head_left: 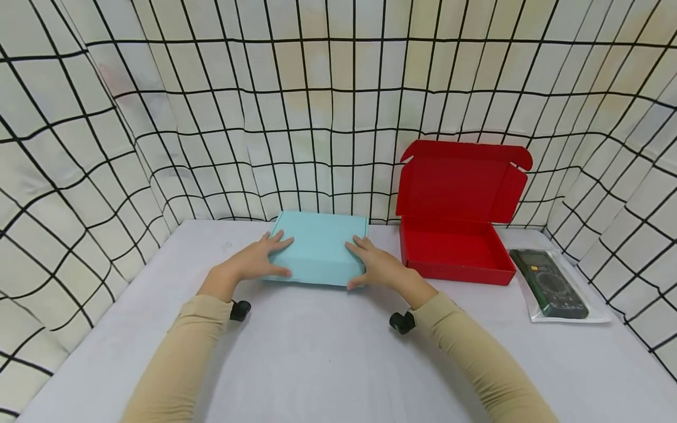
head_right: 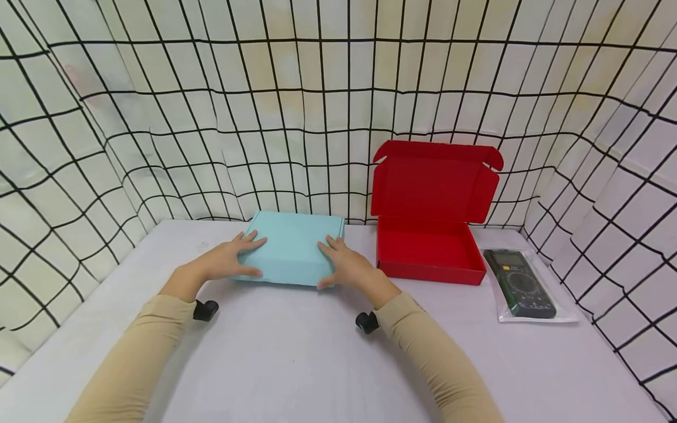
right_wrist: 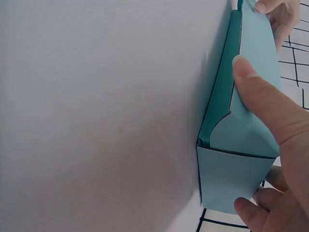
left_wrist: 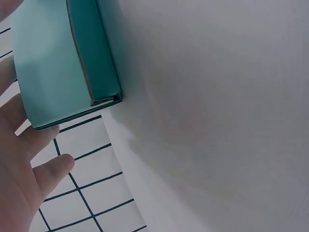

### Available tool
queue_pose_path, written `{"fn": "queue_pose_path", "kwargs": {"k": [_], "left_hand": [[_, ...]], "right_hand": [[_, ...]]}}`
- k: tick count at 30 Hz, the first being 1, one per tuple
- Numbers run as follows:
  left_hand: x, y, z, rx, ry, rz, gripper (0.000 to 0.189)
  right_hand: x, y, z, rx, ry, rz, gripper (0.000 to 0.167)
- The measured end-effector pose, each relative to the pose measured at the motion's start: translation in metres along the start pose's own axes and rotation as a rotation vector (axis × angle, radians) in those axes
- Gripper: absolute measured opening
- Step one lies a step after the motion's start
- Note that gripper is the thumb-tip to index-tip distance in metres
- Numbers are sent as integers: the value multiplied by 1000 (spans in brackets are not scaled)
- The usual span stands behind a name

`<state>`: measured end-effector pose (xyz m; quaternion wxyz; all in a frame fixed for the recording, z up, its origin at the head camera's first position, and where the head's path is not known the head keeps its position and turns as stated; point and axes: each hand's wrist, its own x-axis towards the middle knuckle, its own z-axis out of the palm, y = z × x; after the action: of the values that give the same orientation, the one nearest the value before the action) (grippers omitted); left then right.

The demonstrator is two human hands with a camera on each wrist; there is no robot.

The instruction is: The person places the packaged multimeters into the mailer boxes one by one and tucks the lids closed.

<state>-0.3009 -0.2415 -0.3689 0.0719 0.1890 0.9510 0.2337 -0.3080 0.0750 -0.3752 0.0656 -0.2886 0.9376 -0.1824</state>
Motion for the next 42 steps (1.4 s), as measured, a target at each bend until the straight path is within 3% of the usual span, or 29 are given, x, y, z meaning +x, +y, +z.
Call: {"fn": "queue_pose_path", "kwargs": {"k": [10,17,24,32,42], "left_hand": [[1,9,4,19,-10,-45,96],[5,12,8,128,-33,-27,99],[9,7,9,166,-29,17,103],[12,3,11,168,-18,34,110],[12,4,14,213,-17,37,107]], "right_hand": [[3,0,-7,18,-52,33,97],[5,10,-4,32,-86,-4,98],[10,18,5,-39,-75,-89,106],[11,15,5,-80,-34,-51,115],[15,12,10,-214,-12,-31,109]]}}
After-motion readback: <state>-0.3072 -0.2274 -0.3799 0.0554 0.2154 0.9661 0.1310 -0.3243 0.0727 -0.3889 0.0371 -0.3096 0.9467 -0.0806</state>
